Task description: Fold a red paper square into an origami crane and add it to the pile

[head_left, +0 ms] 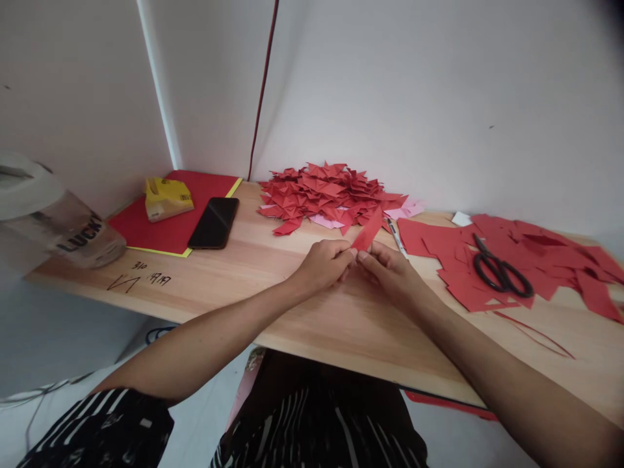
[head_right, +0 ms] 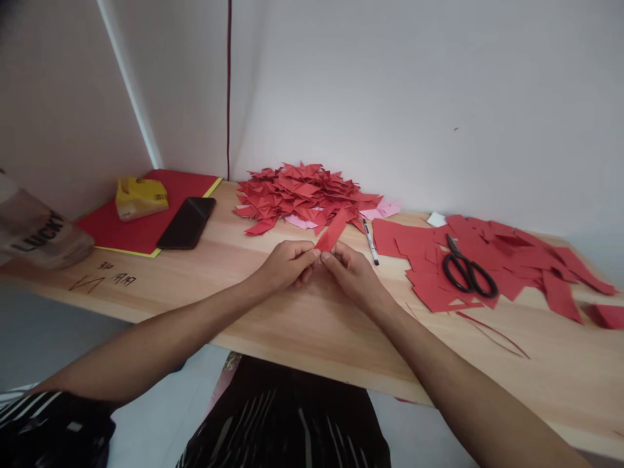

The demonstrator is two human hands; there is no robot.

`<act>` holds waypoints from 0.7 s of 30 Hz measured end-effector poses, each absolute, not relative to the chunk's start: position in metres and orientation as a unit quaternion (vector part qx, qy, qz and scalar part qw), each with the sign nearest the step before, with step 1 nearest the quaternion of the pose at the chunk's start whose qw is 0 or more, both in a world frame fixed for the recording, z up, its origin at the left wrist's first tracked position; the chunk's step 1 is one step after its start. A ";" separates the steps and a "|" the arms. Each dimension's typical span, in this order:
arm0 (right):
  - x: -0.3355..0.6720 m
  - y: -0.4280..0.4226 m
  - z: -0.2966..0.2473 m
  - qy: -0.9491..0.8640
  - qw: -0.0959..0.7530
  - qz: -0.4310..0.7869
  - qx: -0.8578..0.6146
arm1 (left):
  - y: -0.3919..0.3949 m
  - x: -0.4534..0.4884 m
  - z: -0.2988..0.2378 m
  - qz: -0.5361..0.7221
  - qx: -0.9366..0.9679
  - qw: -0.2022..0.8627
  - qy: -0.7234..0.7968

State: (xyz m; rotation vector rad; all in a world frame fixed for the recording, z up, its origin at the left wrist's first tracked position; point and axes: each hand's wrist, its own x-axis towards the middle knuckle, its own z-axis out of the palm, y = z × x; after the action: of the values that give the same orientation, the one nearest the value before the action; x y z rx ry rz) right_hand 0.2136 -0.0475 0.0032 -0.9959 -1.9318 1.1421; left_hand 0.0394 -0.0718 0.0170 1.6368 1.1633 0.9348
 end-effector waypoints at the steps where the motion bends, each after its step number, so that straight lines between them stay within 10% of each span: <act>1: 0.214 -0.048 0.003 -0.735 0.336 0.444 -0.386 | -0.072 0.039 0.017 0.377 0.663 0.444 0.470; 21: 0.220 -0.049 0.013 -0.745 0.305 0.440 -0.398 | -0.075 0.040 0.020 0.353 0.669 0.471 0.454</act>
State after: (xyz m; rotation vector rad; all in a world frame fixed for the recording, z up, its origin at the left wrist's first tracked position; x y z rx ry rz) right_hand 0.2199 -0.0490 0.0127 -1.0531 -1.9728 1.1642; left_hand 0.0401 -0.0753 0.0199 1.6388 1.1108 0.8647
